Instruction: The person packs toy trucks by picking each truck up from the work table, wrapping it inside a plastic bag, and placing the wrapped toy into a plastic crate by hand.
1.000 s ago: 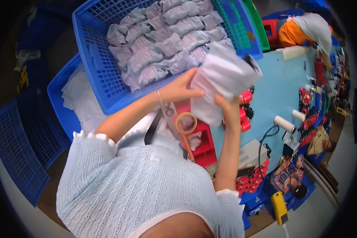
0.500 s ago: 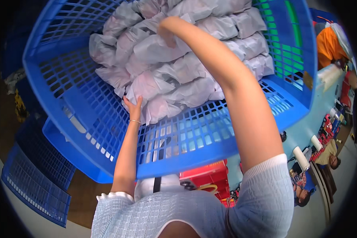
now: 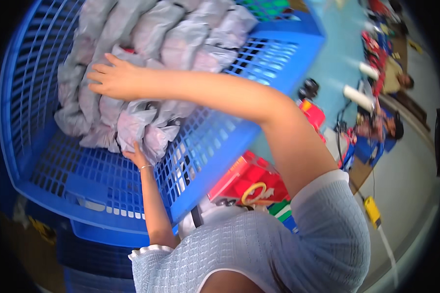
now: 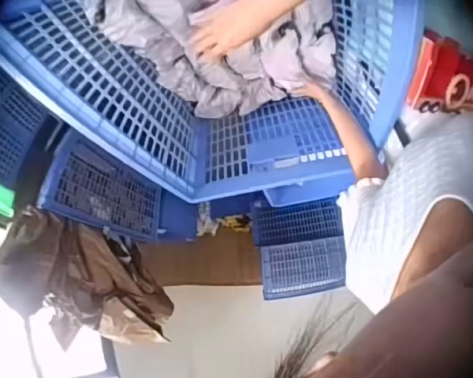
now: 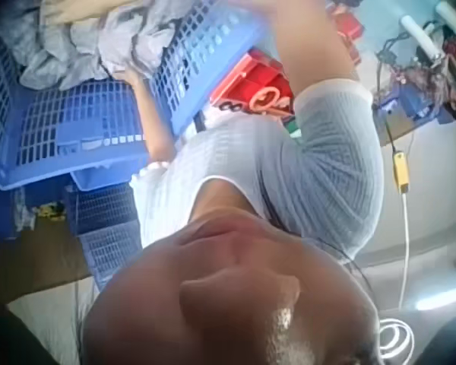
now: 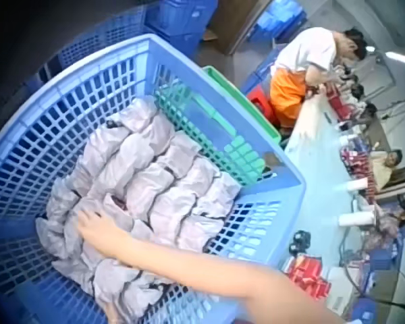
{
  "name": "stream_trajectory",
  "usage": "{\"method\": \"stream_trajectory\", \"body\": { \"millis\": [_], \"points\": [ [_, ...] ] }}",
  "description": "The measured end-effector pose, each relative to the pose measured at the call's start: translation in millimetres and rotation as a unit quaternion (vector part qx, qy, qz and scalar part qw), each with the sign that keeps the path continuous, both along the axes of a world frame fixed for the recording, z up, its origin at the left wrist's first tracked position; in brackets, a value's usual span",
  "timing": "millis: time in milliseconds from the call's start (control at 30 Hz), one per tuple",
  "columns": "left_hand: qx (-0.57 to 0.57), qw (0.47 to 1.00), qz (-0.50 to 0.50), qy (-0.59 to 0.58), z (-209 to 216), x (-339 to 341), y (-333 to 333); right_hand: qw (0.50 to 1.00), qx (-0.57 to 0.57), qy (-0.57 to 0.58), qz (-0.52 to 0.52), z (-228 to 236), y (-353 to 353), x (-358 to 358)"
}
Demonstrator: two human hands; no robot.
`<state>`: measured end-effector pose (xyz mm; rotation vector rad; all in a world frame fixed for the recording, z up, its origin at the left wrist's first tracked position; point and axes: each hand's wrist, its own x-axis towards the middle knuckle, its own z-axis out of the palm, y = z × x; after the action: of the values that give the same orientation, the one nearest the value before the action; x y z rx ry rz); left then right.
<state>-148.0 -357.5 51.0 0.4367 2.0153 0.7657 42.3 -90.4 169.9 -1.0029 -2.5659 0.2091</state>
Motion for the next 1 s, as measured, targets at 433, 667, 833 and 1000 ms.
{"method": "stream_trajectory", "body": {
  "millis": [433,667,833,1000],
  "points": [
    [0.169,0.972,-0.112,-0.115,214,104,93,0.454,-0.101,-0.003,-0.885,131,-456,376],
    [0.301,0.761,-0.423,-0.388,392,276,-28,0.508,-0.235,0.074,-0.825,164,-453,355],
    [0.090,0.671,-0.515,-0.527,399,345,-187,0.581,-0.081,0.054,-0.808,218,-555,343],
    [-0.061,0.575,-0.528,-0.622,406,389,-353,0.707,0.123,0.059,-0.694,280,-759,267]
  ]
}}
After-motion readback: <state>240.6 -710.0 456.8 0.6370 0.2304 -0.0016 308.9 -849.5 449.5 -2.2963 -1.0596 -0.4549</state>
